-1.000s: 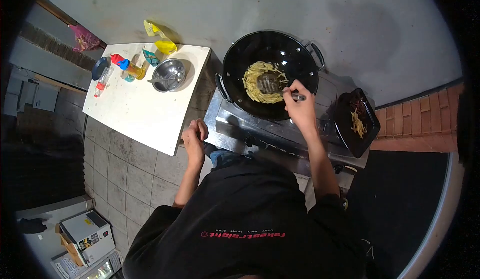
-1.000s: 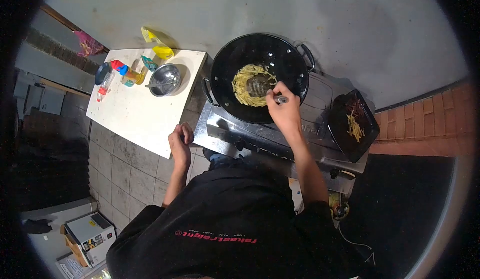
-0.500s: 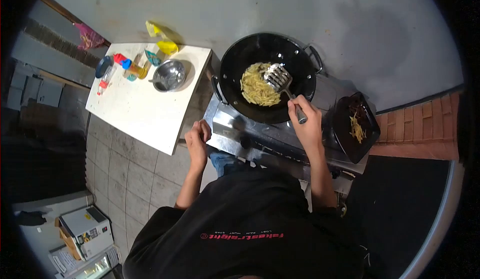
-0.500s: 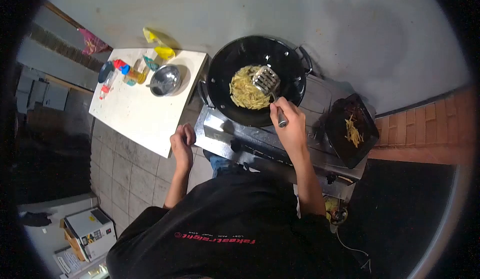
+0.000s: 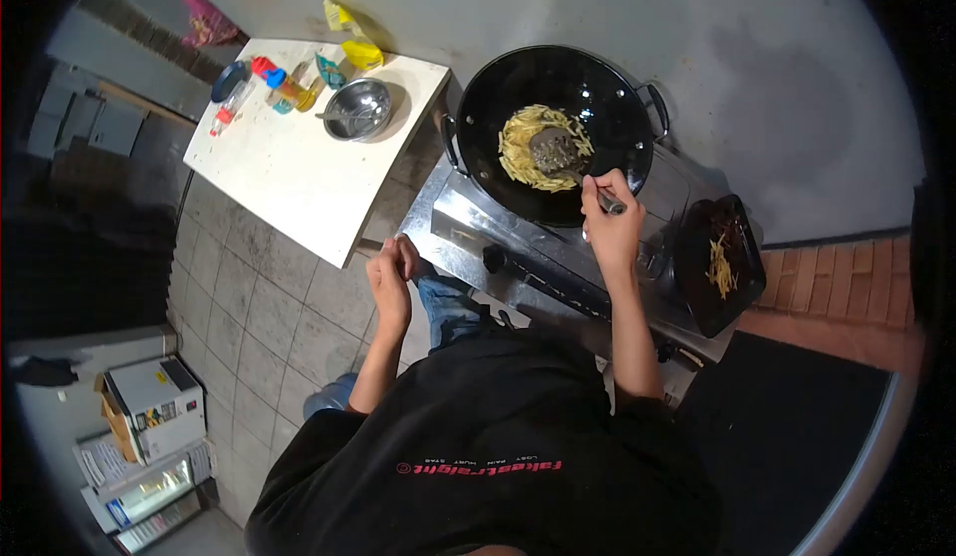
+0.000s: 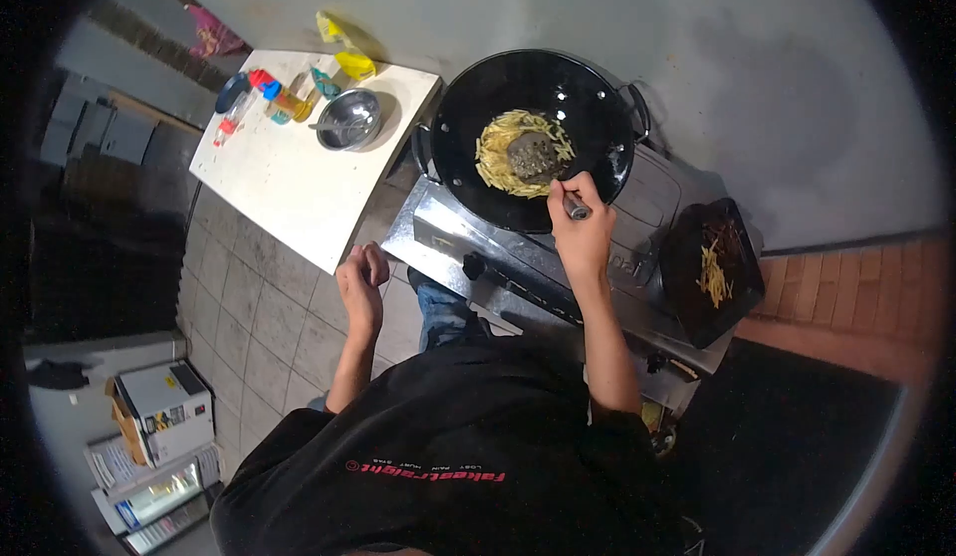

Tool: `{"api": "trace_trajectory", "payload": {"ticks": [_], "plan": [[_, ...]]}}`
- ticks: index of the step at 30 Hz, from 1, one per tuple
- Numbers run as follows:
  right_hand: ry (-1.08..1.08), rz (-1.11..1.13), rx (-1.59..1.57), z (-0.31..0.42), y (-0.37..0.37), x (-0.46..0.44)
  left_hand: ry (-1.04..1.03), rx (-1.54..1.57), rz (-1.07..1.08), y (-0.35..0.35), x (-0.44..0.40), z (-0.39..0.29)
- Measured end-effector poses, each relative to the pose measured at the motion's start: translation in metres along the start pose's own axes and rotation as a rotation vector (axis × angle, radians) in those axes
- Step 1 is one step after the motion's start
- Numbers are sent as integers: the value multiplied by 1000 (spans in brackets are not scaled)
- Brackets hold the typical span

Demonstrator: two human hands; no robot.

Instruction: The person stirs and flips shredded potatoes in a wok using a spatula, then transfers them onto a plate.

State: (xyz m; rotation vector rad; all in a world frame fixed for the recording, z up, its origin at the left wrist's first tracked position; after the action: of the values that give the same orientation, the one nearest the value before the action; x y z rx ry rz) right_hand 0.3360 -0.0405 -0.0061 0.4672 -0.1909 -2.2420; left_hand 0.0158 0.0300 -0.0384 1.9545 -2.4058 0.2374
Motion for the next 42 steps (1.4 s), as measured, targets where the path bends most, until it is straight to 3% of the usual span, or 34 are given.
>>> {"api": "trace_trajectory", "payload": {"ticks": [6, 8, 13, 18, 20, 24, 26, 31, 37, 40, 42], "plan": [[61, -15, 45, -11, 0, 2, 64, 53, -64, 8, 24, 16], [199, 59, 120, 11, -3, 4, 101, 34, -51, 5, 28, 19], [298, 136, 319, 24, 0, 8, 65, 3, 1, -6, 23, 17], [229, 172, 249, 16, 5, 21, 90, 5, 33, -14, 14, 35], [323, 63, 223, 22, 12, 22, 73, -18, 51, -20, 11, 33], [358, 69, 152, 25, 10, 19, 76, -12, 83, -23, 7, 25], [10, 103, -161, 5, 4, 18, 68, -11, 87, -22, 4, 17], [-15, 85, -403, -9, -3, 19, 95, 51, 90, -13, -10, 22], [-119, 9, -330, -7, -1, 19, 83, 75, 162, -34, -43, 3], [-91, 16, -163, 13, -5, 16, 67, 76, 210, -34, -63, -15], [251, 47, 57, 57, -11, 9, -2, 38, 263, -33, -72, -25]]}}
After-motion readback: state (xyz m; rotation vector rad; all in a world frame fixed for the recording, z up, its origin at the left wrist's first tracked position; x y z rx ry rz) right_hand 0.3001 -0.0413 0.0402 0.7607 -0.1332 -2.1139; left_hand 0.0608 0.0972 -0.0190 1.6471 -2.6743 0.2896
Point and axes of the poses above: each hand's wrist, its own x-axis away from the middle knuckle, its own y-axis out of the back of the hand, z = x × y, the point moved 8 cm from there along -x, towards the middle knuckle, and after that the axes turned 12 degrees about y, right-handed, at the moved point
